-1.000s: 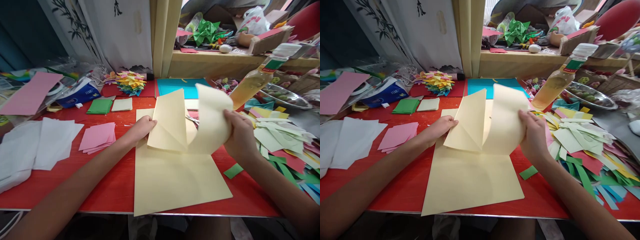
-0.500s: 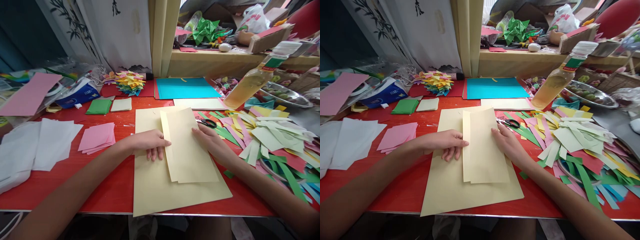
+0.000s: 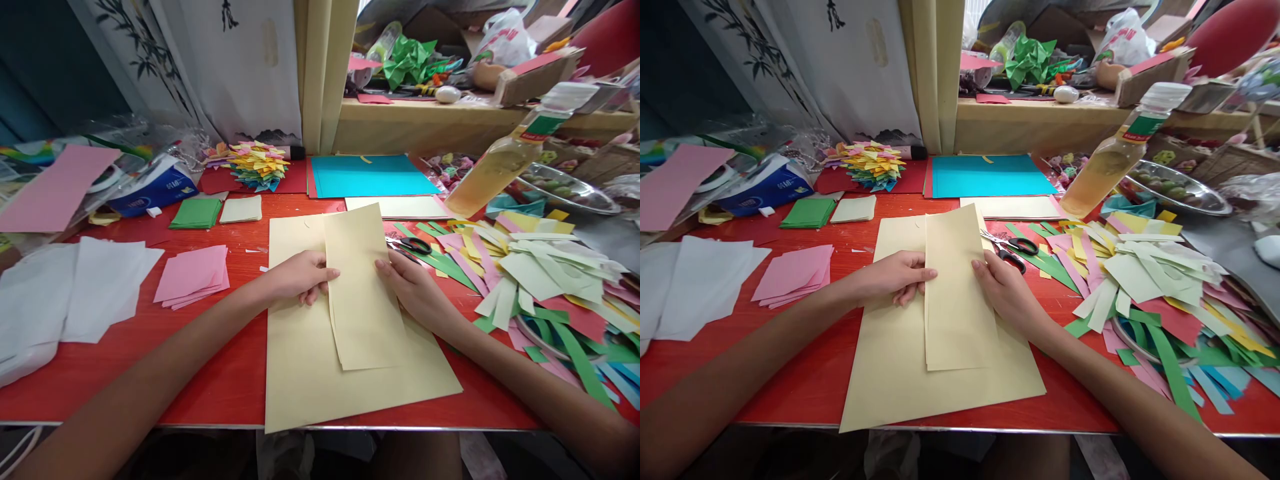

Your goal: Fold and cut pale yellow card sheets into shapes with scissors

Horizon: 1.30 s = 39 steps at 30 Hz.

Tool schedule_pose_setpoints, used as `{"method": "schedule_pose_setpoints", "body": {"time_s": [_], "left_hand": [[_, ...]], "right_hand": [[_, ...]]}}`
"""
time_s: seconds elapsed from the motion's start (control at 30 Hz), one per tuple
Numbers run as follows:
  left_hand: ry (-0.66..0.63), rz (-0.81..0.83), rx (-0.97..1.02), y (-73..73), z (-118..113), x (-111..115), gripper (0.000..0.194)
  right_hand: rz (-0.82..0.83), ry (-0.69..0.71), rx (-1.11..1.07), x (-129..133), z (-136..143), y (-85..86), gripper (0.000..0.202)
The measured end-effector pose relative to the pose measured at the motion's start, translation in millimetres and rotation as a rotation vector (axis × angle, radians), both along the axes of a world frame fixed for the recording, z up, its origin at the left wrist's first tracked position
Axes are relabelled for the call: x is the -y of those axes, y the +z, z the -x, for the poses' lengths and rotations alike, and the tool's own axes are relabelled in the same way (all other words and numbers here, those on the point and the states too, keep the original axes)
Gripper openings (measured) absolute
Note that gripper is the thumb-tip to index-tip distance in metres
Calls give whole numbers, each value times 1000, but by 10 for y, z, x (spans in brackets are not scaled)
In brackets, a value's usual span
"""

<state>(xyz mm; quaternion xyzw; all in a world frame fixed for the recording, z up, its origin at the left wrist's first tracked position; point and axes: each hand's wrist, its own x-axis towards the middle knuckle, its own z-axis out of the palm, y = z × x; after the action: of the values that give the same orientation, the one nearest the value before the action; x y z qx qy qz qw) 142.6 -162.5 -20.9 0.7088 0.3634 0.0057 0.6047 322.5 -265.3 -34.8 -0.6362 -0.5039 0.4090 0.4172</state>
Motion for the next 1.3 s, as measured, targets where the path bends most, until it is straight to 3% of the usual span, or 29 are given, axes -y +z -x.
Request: {"method": "schedule_pose_setpoints", "body": {"time_s": [0.3, 0.57, 0.67, 0.8, 0.87, 0.97, 1.03, 1.17, 1.3], "left_hand": [[-6, -5, 36, 70, -6, 24, 23], [72, -129, 123, 118, 29, -44, 18], [97, -141, 141, 138, 58, -77, 18], [5, -173, 67, 127, 91, -129, 20], [70, -237, 50, 106, 102, -164, 23], [256, -373, 120, 84, 118, -215, 50], [295, -475, 142, 91, 133, -237, 53], [186, -596, 78, 144, 162, -239, 39], [47, -521, 24, 204, 182, -238, 35]], "right_hand": [[-1, -29, -37, 3, 17, -4, 28], [-207, -176, 158, -68, -77, 37, 24], [-134, -77, -11, -63, -82, 70, 21], [3, 42, -227, -41, -60, 75, 24], [13, 39, -230, -34, -58, 67, 24], [33, 58, -141, -27, -61, 72, 24], [63, 106, -74, -23, -57, 91, 23], [160, 243, -62, -23, -40, 144, 23], [231, 329, -73, -28, -37, 174, 20]]}}
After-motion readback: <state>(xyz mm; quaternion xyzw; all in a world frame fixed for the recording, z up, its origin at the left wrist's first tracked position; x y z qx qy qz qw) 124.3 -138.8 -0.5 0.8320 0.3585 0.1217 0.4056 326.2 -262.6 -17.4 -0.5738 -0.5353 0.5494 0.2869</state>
